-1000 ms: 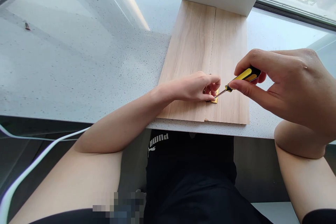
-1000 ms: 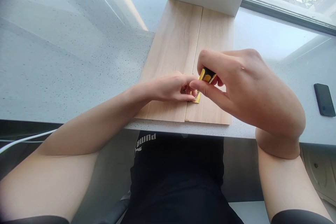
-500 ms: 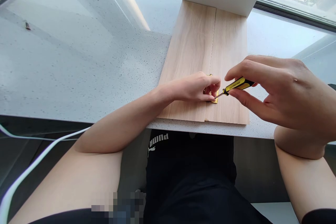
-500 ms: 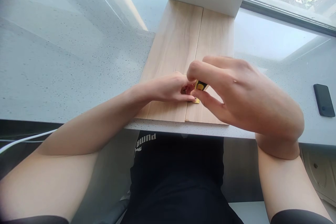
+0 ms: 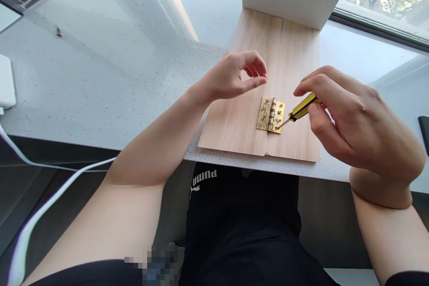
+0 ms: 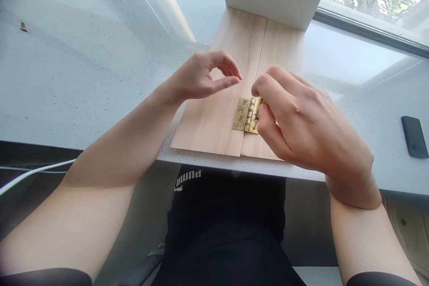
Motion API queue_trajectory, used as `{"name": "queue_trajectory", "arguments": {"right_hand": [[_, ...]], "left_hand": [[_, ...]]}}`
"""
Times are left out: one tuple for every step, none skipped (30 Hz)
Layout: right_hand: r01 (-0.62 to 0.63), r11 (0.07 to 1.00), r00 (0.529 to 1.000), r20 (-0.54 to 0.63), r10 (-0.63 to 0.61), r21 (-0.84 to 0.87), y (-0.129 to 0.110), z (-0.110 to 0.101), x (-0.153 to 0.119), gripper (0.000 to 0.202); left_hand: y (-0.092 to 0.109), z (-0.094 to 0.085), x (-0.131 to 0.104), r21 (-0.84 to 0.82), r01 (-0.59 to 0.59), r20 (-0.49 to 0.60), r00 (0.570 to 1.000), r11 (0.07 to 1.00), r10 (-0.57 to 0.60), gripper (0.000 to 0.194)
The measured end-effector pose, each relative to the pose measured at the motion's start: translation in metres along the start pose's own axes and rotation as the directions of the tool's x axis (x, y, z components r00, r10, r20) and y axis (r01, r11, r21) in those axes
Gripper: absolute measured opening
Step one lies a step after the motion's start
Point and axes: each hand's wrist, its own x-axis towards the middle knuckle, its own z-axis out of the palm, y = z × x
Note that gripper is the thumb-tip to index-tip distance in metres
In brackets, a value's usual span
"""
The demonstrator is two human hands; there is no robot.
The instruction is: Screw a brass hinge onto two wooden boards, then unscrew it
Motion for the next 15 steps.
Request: {"name": "queue_trajectory", "arguments": {"right_hand": [[0.003,1.000,1.000,0.009,-0.003,0.016,-0.001,-0.001,0.000,0.032],[0.010,0.999,1.000,0.015,-0.011,0.035,-0.001,-0.002,0.000,0.037],[0.022,0.998,1.000,0.022,-0.023,0.052,-0.001,-0.003,-0.001,0.041],[0.034,0.997,0.999,0.030,-0.036,0.065,0.000,-0.003,-0.002,0.045],[0.053,0.996,0.998,0.029,-0.055,0.076,0.002,-0.003,-0.003,0.046],[0.074,0.994,0.997,0.018,-0.076,0.080,0.004,-0.003,-0.004,0.045],[0.097,0.993,0.995,0.003,-0.097,0.073,0.006,-0.002,-0.004,0.040],[0.113,0.992,0.994,-0.014,-0.112,0.060,0.008,-0.002,-0.005,0.035],[0.117,0.992,0.993,-0.036,-0.115,0.044,0.010,-0.001,-0.006,0.028],[0.106,0.994,0.993,-0.058,-0.104,0.026,0.012,0.000,-0.006,0.022],[0.079,0.997,0.994,-0.074,-0.079,0.007,0.014,0.000,-0.006,0.017],[0.044,0.999,0.995,-0.086,-0.045,-0.008,0.015,0.001,-0.006,0.015],[0.011,1.000,0.995,-0.100,-0.013,-0.017,0.016,0.001,-0.005,0.018],[-0.015,1.000,0.995,-0.103,0.013,-0.022,0.017,0.001,-0.004,0.025],[-0.027,0.999,0.995,-0.095,0.025,-0.023,0.016,0.002,-0.003,0.031]], "left_hand": [[-0.007,-0.002,0.002,0.025,0.019,-0.061,0.998,1.000,-0.017,0.025],[-0.014,-0.003,0.004,0.042,0.036,-0.094,0.995,0.998,-0.032,0.024],[-0.021,-0.003,0.006,0.053,0.047,-0.107,0.993,0.998,-0.041,0.024],[-0.028,-0.003,0.007,0.057,0.051,-0.107,0.993,0.997,-0.044,0.023],[-0.033,-0.002,0.008,0.057,0.051,-0.099,0.994,0.997,-0.045,0.023],[-0.038,0.000,0.009,0.055,0.054,-0.086,0.995,0.997,-0.049,0.022],[-0.041,0.001,0.009,0.050,0.062,-0.084,0.995,0.997,-0.058,0.021],[-0.044,0.002,0.009,0.047,0.071,-0.083,0.994,0.996,-0.067,0.020],[-0.045,0.003,0.009,0.044,0.080,-0.084,0.994,0.996,-0.076,0.019],[-0.046,0.004,0.009,0.042,0.087,-0.087,0.993,0.995,-0.083,0.019],[-0.046,0.004,0.008,0.040,0.089,-0.086,0.993,0.995,-0.085,0.019],[-0.046,0.004,0.008,0.036,0.089,-0.083,0.993,0.995,-0.086,0.019],[-0.046,0.004,0.008,0.032,0.089,-0.082,0.993,0.996,-0.086,0.019],[-0.047,0.004,0.008,0.029,0.090,-0.084,0.993,0.996,-0.087,0.018],[-0.047,0.004,0.007,0.027,0.092,-0.087,0.992,0.995,-0.089,0.018]]}}
